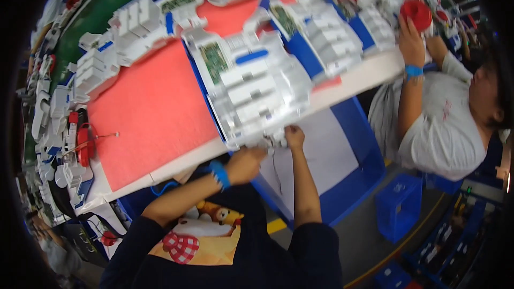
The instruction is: Assembling plastic housing and internal components for electronic devices at a factory workstation.
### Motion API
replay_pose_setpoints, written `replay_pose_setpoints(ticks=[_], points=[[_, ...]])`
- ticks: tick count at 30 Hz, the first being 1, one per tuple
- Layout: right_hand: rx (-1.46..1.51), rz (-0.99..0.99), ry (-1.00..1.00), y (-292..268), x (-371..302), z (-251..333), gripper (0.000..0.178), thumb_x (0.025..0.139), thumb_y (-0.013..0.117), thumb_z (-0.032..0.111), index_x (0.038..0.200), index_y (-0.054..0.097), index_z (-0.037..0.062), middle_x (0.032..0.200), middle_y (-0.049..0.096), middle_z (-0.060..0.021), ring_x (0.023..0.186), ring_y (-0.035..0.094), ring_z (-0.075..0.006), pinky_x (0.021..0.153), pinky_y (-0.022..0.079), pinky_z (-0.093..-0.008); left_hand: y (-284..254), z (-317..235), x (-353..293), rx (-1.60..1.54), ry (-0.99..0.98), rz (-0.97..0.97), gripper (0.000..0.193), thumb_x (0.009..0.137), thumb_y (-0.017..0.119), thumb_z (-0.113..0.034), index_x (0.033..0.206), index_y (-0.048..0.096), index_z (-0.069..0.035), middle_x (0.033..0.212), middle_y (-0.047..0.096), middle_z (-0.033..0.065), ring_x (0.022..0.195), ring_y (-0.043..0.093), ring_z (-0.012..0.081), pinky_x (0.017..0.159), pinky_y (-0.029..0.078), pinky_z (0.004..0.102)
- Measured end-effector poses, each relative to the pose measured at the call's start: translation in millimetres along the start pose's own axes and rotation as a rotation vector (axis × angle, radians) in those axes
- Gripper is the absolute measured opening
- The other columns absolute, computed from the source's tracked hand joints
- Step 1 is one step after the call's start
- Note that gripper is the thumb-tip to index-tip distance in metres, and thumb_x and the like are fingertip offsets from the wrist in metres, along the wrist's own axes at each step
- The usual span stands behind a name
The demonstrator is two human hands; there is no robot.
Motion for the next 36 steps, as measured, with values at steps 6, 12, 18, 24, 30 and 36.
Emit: replay_pose_setpoints(ticks=[6, 12, 18, 24, 30, 36], points=[[-0.436, 0.234, -0.364, -51, -3, 43, 0.045, 0.067, 0.055, 0.033, 0.107, 0.052, 0.0133, 0.104, 0.054, -0.014, 0.095, 0.051, -0.0304, 0.078, 0.042, -0.0372, -115, -58, -106, -0.402, 0.423, -0.228, 0.034, 0.068, 0.048, -0.002, 0.101, 0.052, -0.001, 0.101, 0.055, 0.0121, 0.085, 0.055, 0.0241, 0.072, 0.045, 0.0318], [-0.213, 1.003, -0.416, -206, -48, 259, 0.03, 0.065, 0.067, 0.022, 0.087, 0.06, 0.002, 0.085, 0.06, -0.0137, 0.069, 0.061, -0.0241, 0.057, 0.049, -0.0294, -157, -36, -229, 0.065, -0.248, -1.256, 0.02, 0.066, 0.042, 0.006, 0.085, 0.049, 0.001, 0.082, 0.056, 0.0172, 0.077, 0.054, 0.0298, 0.068, 0.043, 0.035], [0.404, 0.808, -0.561, -246, 79, 474, 0.028, 0.076, 0.06, 0.024, 0.078, 0.058, -0.0036, 0.067, 0.06, -0.0066, 0.058, 0.058, -0.0124, 0.055, 0.046, -0.0214, -109, -1, -217, 0.479, -0.649, -1.082, 0.036, 0.066, 0.048, -0.013, 0.1, 0.045, -0.003, 0.117, 0.037, 0.0244, 0.11, 0.032, 0.0432, 0.091, 0.023, 0.0537], [-0.951, 0.01, -1.018, -75, 296, 588, 0.032, 0.065, 0.062, 0.032, 0.074, 0.062, 0.0014, 0.08, 0.059, -0.0195, 0.074, 0.057, -0.0334, 0.068, 0.046, -0.0388, -92, 8, -206, 0.69, -0.646, -1.178, 0.033, 0.065, 0.046, -0.029, 0.091, 0.053, -0.008, 0.107, 0.046, 0.0185, 0.106, 0.037, 0.0376, 0.091, 0.023, 0.0552], [-1.067, -0.079, -0.92, -7, 409, 519, 0.042, 0.055, 0.063, 0.042, 0.074, 0.06, 0.0038, 0.08, 0.059, -0.0196, 0.075, 0.058, -0.0307, 0.066, 0.046, -0.0382, -94, 1, -188, 0.675, -0.716, -1.242, 0.027, 0.066, 0.046, -0.035, 0.081, 0.061, -0.018, 0.095, 0.055, 0.0045, 0.092, 0.046, 0.025, 0.088, 0.028, 0.0474], [-0.96, -0.01, -0.656, -26, 389, 537, 0.029, 0.048, 0.066, 0.022, 0.063, 0.056, -0.0014, 0.074, 0.058, -0.0211, 0.073, 0.058, -0.0339, 0.068, 0.047, -0.0388, -102, -9, -182, 0.594, -0.783, -1.235, 0.023, 0.069, 0.048, -0.03, 0.087, 0.062, -0.024, 0.101, 0.056, -0.004, 0.091, 0.05, 0.0163, 0.087, 0.032, 0.0397]])
Point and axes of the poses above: each hand's wrist, its own x-axis towards the middle knuckle, its own y-axis out of the palm, z = x × y, the point moved 2 cm from there along x, towards the middle knuckle
